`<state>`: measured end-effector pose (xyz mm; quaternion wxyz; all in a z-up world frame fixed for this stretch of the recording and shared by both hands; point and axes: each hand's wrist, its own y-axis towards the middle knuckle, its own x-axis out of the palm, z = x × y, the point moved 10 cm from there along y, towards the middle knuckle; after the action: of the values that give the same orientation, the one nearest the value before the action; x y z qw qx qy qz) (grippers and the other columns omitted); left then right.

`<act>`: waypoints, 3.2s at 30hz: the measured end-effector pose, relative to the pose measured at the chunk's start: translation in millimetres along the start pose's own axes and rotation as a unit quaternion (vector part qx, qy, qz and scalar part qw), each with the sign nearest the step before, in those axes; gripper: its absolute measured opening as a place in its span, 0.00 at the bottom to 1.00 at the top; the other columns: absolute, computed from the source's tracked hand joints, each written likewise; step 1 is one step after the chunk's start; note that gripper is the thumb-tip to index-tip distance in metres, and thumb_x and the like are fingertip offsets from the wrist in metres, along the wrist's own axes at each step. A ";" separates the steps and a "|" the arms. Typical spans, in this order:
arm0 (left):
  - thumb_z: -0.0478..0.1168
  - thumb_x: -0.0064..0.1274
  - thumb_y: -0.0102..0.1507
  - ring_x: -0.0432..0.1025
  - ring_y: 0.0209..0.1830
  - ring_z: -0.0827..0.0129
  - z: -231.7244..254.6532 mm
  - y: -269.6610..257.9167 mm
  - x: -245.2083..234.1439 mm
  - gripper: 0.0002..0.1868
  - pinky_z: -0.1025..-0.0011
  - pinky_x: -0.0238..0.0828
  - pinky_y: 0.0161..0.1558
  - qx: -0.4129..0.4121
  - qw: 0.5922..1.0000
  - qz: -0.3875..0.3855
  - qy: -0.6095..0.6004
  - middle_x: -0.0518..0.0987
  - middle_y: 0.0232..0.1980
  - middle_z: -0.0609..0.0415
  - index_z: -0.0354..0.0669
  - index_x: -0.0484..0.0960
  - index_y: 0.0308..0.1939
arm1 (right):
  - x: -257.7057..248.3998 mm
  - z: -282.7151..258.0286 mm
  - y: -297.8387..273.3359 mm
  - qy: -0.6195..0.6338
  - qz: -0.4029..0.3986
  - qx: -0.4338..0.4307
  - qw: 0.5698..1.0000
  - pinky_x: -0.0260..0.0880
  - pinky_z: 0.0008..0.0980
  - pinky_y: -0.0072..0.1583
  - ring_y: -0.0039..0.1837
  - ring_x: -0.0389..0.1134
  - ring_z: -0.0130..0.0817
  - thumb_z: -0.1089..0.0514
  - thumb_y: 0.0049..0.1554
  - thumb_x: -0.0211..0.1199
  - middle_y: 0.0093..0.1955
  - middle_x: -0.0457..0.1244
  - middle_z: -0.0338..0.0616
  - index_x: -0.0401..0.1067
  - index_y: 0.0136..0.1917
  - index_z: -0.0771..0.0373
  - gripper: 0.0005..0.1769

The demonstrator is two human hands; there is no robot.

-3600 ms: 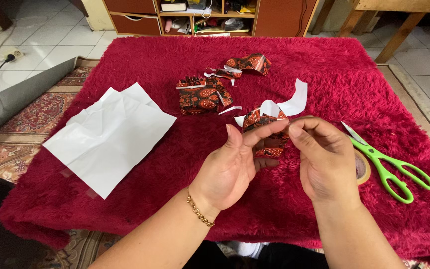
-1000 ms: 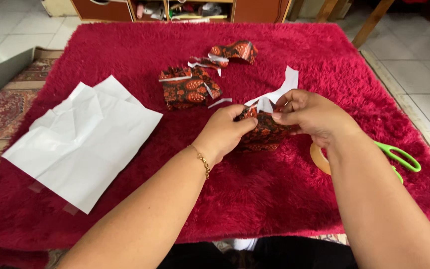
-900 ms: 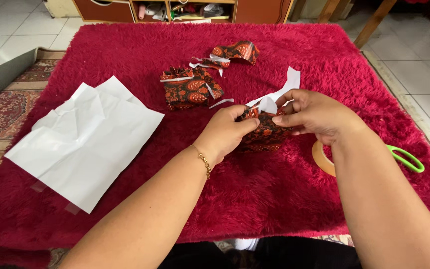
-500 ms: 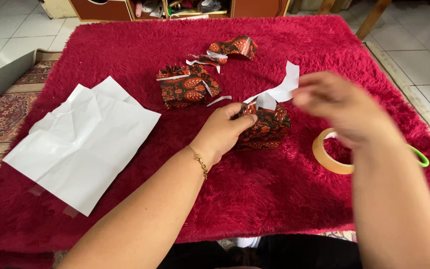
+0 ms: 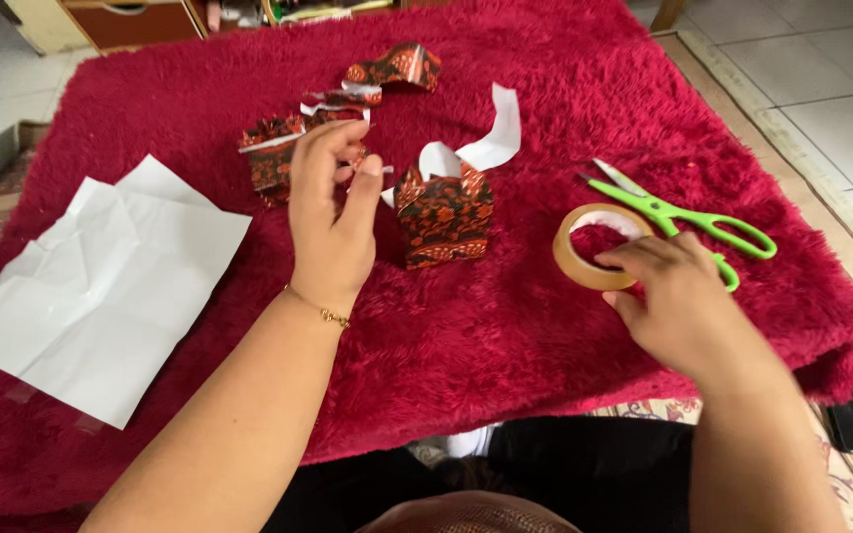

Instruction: The person folds patterned wrapping paper around small items and secures the folds with clear adhesive tape. They repeatedly cut tape with scissors and press the tape onto the paper to hold the shape. Several wrapped items are visible on the table as the process continues.

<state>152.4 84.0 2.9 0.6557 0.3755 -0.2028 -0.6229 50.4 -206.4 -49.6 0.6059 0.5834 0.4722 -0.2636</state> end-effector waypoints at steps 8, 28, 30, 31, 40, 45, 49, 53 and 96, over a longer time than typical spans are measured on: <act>0.31 0.54 0.68 0.74 0.62 0.60 106.3 -17.1 25.7 0.15 0.68 0.69 0.67 0.104 0.988 -0.077 0.089 0.79 0.57 0.49 0.44 0.78 0.58 | -10.1 18.8 -22.8 0.211 0.075 0.162 0.961 0.69 0.38 0.55 0.53 0.70 0.42 0.64 0.52 0.69 0.50 0.69 0.45 0.76 0.52 0.64 0.13; 0.35 0.55 0.65 0.77 0.56 0.53 111.7 -64.4 103.6 0.16 0.62 0.74 0.60 -0.016 0.977 -0.203 0.061 0.81 0.57 0.45 0.36 0.80 0.57 | -39.1 -33.5 -49.0 0.233 0.174 0.087 0.953 0.70 0.38 0.55 0.54 0.70 0.46 0.69 0.50 0.69 0.49 0.68 0.46 0.75 0.48 0.64 0.12; 0.35 0.55 0.65 0.78 0.54 0.55 110.4 -64.4 102.7 0.12 0.63 0.76 0.57 -0.024 0.979 -0.188 0.079 0.83 0.54 0.47 0.38 0.81 0.53 | -38.7 -34.1 -50.7 0.236 0.180 0.088 0.951 0.70 0.38 0.55 0.54 0.70 0.45 0.69 0.50 0.69 0.49 0.68 0.46 0.75 0.48 0.65 0.12; 0.36 0.56 0.65 0.78 0.53 0.56 109.9 -64.1 102.2 0.11 0.64 0.76 0.56 -0.028 0.979 -0.180 0.087 0.83 0.53 0.48 0.38 0.82 0.51 | -38.4 -34.8 -51.5 0.240 0.183 0.085 0.949 0.70 0.38 0.55 0.54 0.70 0.45 0.69 0.50 0.69 0.49 0.68 0.46 0.75 0.48 0.65 0.12; 0.33 0.52 0.61 0.74 0.47 0.50 128.6 -58.9 113.4 0.03 0.54 0.68 0.53 0.088 0.955 -0.187 0.213 0.77 0.42 0.46 0.39 0.76 0.39 | -6.0 -31.2 -53.8 0.313 0.135 0.144 0.929 0.70 0.34 0.44 0.41 0.70 0.40 0.69 0.49 0.69 0.43 0.67 0.47 0.73 0.48 0.67 0.12; 0.33 0.51 0.57 0.74 0.46 0.48 129.1 -55.9 130.4 0.06 0.54 0.69 0.53 0.103 0.931 -0.239 0.257 0.78 0.41 0.44 0.37 0.75 0.38 | 4.8 -33.7 -52.2 0.322 0.126 0.159 0.925 0.69 0.35 0.43 0.40 0.69 0.41 0.70 0.50 0.68 0.41 0.66 0.49 0.72 0.47 0.67 0.11; 0.33 0.51 0.56 0.76 0.40 0.49 125.2 -52.7 145.8 0.07 0.56 0.72 0.48 0.096 0.896 -0.314 0.299 0.78 0.40 0.43 0.37 0.75 0.37 | 12.3 -27.4 -49.3 0.336 0.075 0.173 0.923 0.70 0.37 0.44 0.40 0.69 0.42 0.67 0.50 0.69 0.39 0.65 0.49 0.74 0.46 0.66 0.09; 0.33 0.52 0.59 0.77 0.41 0.51 137.3 -43.5 153.8 0.03 0.56 0.73 0.48 0.139 0.881 -0.354 0.282 0.80 0.38 0.45 0.39 0.77 0.36 | 6.0 -2.5 -47.0 0.368 -0.003 0.117 0.922 0.72 0.35 0.52 0.50 0.73 0.40 0.62 0.51 0.67 0.47 0.70 0.45 0.75 0.52 0.62 0.15; 0.41 0.67 0.55 0.76 0.47 0.49 112.1 -28.6 175.3 0.16 0.54 0.71 0.48 0.081 0.857 -0.449 0.238 0.81 0.40 0.46 0.40 0.76 0.39 | -17.0 156.5 -40.9 -0.297 -0.364 0.232 0.852 0.60 0.49 0.74 0.62 0.74 0.33 0.34 0.56 0.67 0.55 0.74 0.37 0.65 0.71 0.43 0.34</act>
<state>76.0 -111.1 17.5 0.3002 0.6143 0.1004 -0.7228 49.2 -367.3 -73.2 0.4251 0.3874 0.3735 -0.7278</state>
